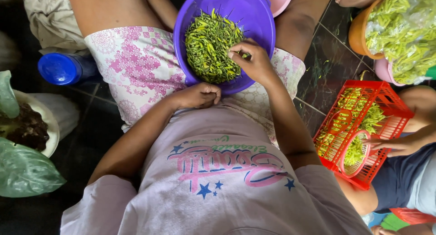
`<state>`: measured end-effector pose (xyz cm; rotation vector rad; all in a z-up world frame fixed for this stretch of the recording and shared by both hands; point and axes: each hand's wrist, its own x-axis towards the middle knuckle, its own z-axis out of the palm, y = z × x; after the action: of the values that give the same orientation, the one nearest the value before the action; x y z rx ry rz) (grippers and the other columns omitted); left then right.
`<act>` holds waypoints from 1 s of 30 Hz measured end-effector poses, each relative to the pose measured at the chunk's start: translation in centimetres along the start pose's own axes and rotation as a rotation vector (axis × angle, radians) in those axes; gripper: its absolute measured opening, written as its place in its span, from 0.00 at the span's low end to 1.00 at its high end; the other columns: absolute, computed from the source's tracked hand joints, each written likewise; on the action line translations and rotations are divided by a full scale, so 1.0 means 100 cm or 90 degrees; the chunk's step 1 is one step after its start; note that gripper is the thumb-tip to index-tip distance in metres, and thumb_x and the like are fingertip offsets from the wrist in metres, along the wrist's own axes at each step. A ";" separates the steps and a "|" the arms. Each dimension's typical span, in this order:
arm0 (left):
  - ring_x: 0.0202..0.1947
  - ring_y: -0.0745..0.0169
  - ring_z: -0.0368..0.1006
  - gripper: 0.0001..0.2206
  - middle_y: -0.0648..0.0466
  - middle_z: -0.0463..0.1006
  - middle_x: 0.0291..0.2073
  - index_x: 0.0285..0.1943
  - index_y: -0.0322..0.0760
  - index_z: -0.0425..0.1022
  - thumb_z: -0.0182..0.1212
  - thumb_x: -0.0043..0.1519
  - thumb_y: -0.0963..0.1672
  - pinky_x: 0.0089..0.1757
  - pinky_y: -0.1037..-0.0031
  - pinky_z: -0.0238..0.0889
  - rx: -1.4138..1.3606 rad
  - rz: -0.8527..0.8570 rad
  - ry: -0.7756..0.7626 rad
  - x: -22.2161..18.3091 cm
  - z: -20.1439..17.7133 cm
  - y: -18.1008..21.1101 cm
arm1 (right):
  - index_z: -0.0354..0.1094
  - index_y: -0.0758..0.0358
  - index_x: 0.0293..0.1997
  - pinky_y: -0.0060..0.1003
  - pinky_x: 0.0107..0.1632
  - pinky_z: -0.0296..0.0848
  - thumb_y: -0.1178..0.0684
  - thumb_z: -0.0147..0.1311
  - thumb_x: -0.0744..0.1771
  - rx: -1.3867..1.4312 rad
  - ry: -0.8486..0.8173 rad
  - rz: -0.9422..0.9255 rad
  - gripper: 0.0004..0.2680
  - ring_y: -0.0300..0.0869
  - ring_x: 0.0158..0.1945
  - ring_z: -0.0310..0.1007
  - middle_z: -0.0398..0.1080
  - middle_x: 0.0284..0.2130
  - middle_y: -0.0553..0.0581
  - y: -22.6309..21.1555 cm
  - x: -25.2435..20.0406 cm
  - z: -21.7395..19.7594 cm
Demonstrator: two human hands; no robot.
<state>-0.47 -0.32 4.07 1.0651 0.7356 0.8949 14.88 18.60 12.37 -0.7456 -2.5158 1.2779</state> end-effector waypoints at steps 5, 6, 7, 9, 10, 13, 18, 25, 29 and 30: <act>0.09 0.75 0.59 0.10 0.61 0.65 0.11 0.39 0.35 0.74 0.44 0.69 0.39 0.20 0.83 0.53 -0.017 -0.002 -0.004 0.001 0.000 -0.001 | 0.71 0.68 0.50 0.34 0.46 0.78 0.61 0.59 0.68 0.255 -0.025 0.095 0.07 0.38 0.41 0.76 0.76 0.39 0.61 -0.017 -0.026 -0.004; 0.09 0.75 0.59 0.10 0.61 0.65 0.11 0.39 0.35 0.73 0.45 0.69 0.39 0.20 0.84 0.52 -0.023 0.004 0.000 0.000 0.001 0.001 | 0.71 0.68 0.50 0.34 0.48 0.79 0.62 0.59 0.68 0.302 -0.030 0.106 0.07 0.38 0.41 0.77 0.77 0.39 0.62 -0.015 -0.030 -0.004; 0.09 0.75 0.59 0.10 0.61 0.65 0.11 0.39 0.35 0.73 0.45 0.69 0.39 0.20 0.84 0.52 -0.020 0.003 -0.001 0.001 -0.001 -0.001 | 0.71 0.68 0.50 0.34 0.48 0.79 0.62 0.59 0.68 0.303 -0.028 0.104 0.07 0.38 0.41 0.77 0.77 0.39 0.62 -0.017 -0.033 -0.003; 0.09 0.75 0.59 0.10 0.61 0.65 0.11 0.40 0.35 0.73 0.45 0.69 0.40 0.20 0.84 0.53 -0.020 -0.009 -0.007 0.002 -0.003 -0.006 | 0.70 0.71 0.50 0.39 0.48 0.80 0.64 0.55 0.69 0.292 -0.079 0.093 0.06 0.45 0.41 0.78 0.76 0.40 0.67 -0.021 -0.039 -0.002; 0.09 0.75 0.59 0.10 0.61 0.65 0.11 0.40 0.35 0.73 0.45 0.69 0.40 0.20 0.84 0.53 -0.017 -0.009 -0.007 0.002 -0.002 -0.004 | 0.70 0.71 0.50 0.39 0.48 0.80 0.64 0.55 0.69 0.292 -0.077 0.092 0.06 0.45 0.41 0.78 0.76 0.40 0.67 -0.029 -0.043 0.004; 0.09 0.75 0.60 0.10 0.61 0.66 0.12 0.40 0.36 0.74 0.45 0.69 0.40 0.21 0.83 0.54 -0.001 0.012 -0.003 0.002 -0.001 -0.001 | 0.75 0.68 0.46 0.34 0.46 0.76 0.61 0.60 0.68 0.279 -0.026 0.081 0.05 0.36 0.38 0.75 0.78 0.34 0.60 -0.044 -0.052 0.026; 0.09 0.71 0.59 0.10 0.56 0.69 0.12 0.34 0.34 0.73 0.48 0.68 0.40 0.20 0.80 0.55 0.053 0.006 0.030 0.003 -0.001 -0.010 | 0.78 0.60 0.43 0.38 0.48 0.74 0.59 0.64 0.66 0.084 0.067 -0.034 0.04 0.46 0.39 0.77 0.76 0.31 0.57 -0.048 -0.064 0.051; 0.09 0.73 0.59 0.09 0.59 0.67 0.13 0.35 0.37 0.71 0.46 0.67 0.38 0.19 0.83 0.56 0.008 -0.006 0.023 0.004 -0.005 -0.021 | 0.77 0.62 0.40 0.42 0.46 0.73 0.60 0.63 0.66 0.070 0.015 -0.069 0.02 0.50 0.40 0.77 0.75 0.33 0.58 -0.040 -0.072 0.047; 0.09 0.72 0.61 0.10 0.60 0.66 0.13 0.32 0.38 0.70 0.47 0.66 0.39 0.18 0.82 0.55 0.018 0.000 0.005 0.007 -0.008 -0.033 | 0.76 0.66 0.39 0.41 0.44 0.73 0.61 0.64 0.66 0.156 -0.026 -0.065 0.02 0.48 0.40 0.76 0.75 0.34 0.59 -0.041 -0.072 0.044; 0.08 0.72 0.61 0.10 0.60 0.66 0.13 0.31 0.38 0.69 0.46 0.66 0.38 0.18 0.82 0.55 0.015 -0.007 0.009 0.008 -0.008 -0.035 | 0.76 0.68 0.39 0.40 0.43 0.73 0.62 0.64 0.66 0.193 -0.039 -0.065 0.02 0.47 0.40 0.76 0.75 0.33 0.60 -0.045 -0.071 0.042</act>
<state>0.04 -0.04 0.43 1.0763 0.7645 0.8871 17.66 9.71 13.64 -0.5092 -2.2949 1.6154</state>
